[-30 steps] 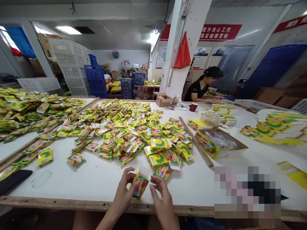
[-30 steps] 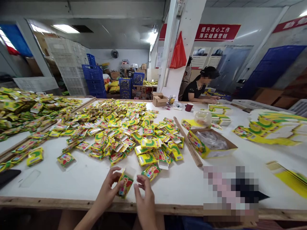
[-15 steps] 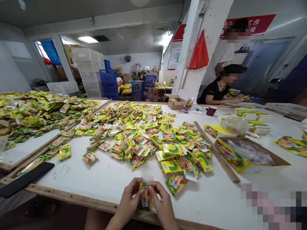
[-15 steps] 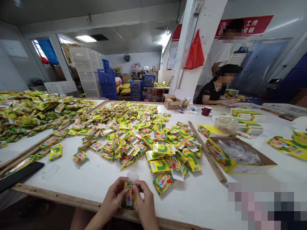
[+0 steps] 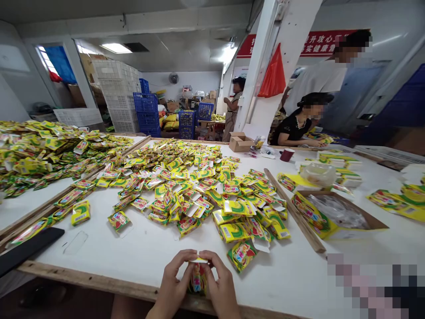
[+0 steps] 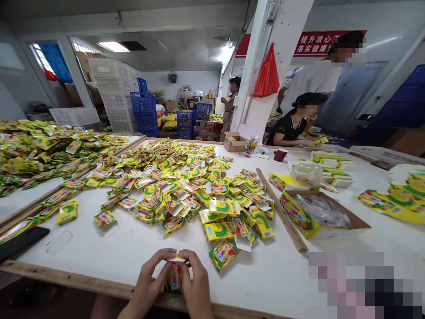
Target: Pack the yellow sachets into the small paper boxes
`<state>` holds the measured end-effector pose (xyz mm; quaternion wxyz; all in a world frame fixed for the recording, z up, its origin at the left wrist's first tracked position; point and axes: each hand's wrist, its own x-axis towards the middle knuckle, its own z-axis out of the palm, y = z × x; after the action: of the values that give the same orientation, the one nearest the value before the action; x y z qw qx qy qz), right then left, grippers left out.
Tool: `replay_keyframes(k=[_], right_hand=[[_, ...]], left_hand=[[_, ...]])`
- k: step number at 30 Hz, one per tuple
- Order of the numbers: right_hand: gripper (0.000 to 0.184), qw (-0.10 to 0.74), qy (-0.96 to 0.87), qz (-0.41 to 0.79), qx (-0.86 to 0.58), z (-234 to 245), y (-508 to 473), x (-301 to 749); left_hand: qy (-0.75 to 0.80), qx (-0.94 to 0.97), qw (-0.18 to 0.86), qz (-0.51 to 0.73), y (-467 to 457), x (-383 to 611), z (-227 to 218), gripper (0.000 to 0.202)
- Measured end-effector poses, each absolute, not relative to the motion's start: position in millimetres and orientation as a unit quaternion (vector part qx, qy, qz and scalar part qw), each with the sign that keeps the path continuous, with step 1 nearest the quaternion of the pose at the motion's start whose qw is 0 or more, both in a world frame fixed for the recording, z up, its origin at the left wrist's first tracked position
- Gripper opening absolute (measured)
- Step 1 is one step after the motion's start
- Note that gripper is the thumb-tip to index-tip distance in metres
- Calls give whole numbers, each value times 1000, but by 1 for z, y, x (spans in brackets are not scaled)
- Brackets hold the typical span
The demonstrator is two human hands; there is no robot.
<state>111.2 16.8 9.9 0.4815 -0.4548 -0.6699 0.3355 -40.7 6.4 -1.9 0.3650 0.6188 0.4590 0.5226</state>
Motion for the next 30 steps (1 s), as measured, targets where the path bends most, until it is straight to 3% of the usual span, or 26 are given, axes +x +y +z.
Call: replay_keyframes(k=[3, 14, 30], right_hand=[[23, 451, -690, 333, -458, 14, 17, 115], [24, 459, -674, 326, -478, 26, 19, 109], [20, 512, -689, 307, -412, 11, 10, 113]], left_hand=[[458, 616, 361, 530, 7, -40, 3, 19], [516, 540, 377, 547, 11, -26, 16, 27], [466, 601, 372, 533, -1, -35, -2, 20]])
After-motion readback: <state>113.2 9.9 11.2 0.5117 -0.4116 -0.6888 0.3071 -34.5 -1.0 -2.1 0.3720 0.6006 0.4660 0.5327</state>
